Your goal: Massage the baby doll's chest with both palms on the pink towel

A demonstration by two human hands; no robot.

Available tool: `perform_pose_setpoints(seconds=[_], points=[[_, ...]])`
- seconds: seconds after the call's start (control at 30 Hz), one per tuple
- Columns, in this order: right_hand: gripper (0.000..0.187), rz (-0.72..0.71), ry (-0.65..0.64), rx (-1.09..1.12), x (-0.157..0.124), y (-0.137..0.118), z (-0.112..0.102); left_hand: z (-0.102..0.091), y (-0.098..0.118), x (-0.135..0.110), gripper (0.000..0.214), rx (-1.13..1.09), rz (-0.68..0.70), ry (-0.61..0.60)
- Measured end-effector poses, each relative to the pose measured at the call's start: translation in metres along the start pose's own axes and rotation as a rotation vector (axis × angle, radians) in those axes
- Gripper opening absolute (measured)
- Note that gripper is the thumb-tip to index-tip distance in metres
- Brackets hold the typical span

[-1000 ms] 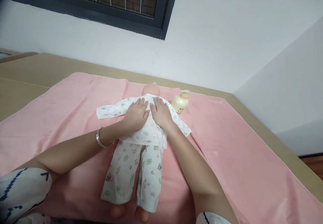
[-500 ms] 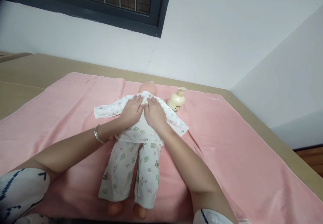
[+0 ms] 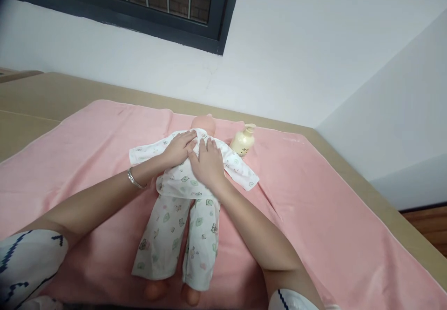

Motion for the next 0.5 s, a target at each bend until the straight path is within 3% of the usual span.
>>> perform_pose_setpoints(seconds=[0.23, 0.5], points=[[0.053, -0.017, 0.081, 0.075, 0.021, 0.02, 0.002, 0.008, 0.005, -0.015, 0.048, 0.05, -0.077, 0.095], [0.052, -0.05, 0.102, 0.051, 0.023, 0.023, 0.002, 0.004, 0.011, -0.019, 0.049, 0.09, -0.092, 0.083]])
Point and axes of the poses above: each hand's wrist, its own x-axis towards the middle knuckle, its own z-axis out of the palm, y = z × x, the point moved 6 cm from there along x, towards the middle knuckle, and after that the axes turned 10 degrees about y, right-handed, at the moved point
